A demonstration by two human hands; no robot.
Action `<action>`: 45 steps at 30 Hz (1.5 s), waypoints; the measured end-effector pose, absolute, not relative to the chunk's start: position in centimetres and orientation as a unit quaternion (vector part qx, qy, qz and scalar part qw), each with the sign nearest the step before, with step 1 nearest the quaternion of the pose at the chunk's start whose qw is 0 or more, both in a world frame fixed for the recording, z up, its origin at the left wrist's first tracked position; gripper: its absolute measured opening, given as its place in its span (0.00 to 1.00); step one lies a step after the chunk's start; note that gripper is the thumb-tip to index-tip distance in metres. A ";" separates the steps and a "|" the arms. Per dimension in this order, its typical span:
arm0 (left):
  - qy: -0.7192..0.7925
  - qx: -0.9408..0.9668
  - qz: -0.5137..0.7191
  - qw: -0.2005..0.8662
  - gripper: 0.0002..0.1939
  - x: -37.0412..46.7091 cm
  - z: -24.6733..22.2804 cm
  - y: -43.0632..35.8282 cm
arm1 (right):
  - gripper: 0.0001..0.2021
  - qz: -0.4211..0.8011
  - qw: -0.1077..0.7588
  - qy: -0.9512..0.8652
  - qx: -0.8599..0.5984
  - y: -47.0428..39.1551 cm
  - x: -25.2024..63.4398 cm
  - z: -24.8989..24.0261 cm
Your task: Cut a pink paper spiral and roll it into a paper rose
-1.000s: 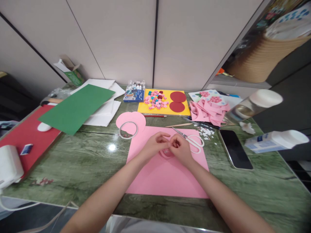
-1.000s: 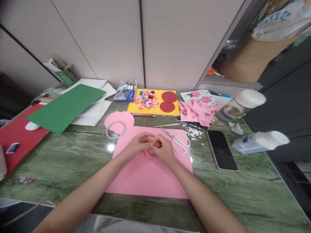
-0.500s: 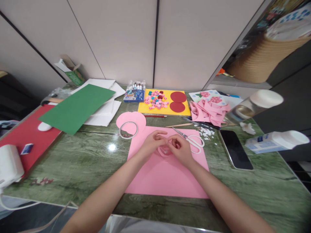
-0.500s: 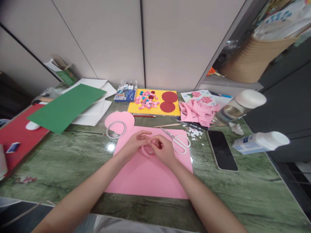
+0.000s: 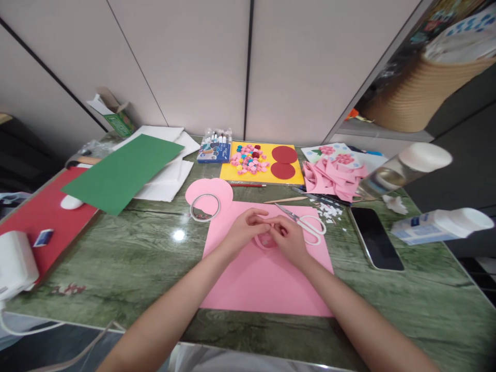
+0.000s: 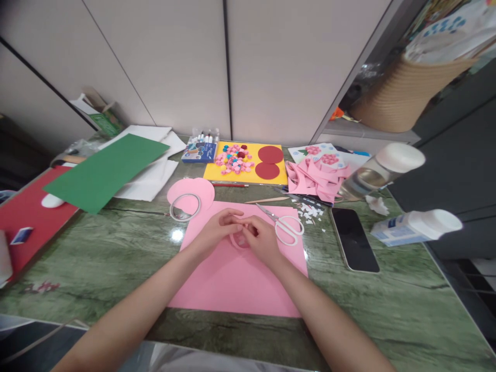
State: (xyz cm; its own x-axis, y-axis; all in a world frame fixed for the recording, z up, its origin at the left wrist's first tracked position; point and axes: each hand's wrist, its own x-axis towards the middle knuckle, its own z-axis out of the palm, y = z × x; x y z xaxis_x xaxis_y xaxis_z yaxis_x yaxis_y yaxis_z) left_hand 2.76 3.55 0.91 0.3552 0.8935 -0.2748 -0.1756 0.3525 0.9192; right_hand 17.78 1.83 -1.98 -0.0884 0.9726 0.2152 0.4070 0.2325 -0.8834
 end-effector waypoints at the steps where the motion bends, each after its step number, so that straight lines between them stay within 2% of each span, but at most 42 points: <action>1: 0.422 0.424 0.379 0.706 0.18 2.8 0.8 3.5 | 0.06 0.331 0.431 -0.652 -0.529 1.9 17.8 -2.1; 5: 0.419 0.420 0.375 0.712 0.18 2.8 0.7 3.5 | 0.02 0.334 0.438 -0.635 -0.542 1.9 17.8 -2.1; 17: 0.416 0.414 0.353 0.729 0.18 3.1 0.6 3.3 | 0.06 0.350 0.424 -0.634 -0.545 2.0 17.7 -2.4; 26: 0.433 0.390 0.385 0.715 0.19 2.5 0.5 3.9 | 0.02 0.335 0.436 -0.649 -0.526 1.9 17.7 -1.6; 34: 0.465 0.424 0.379 0.678 0.17 2.6 1.3 3.6 | 0.13 0.336 0.406 -0.716 -0.457 1.9 17.8 -1.9; 45: 0.441 0.428 0.374 0.694 0.18 2.7 0.9 3.6 | 0.03 0.312 0.452 -0.649 -0.526 2.2 17.9 -2.3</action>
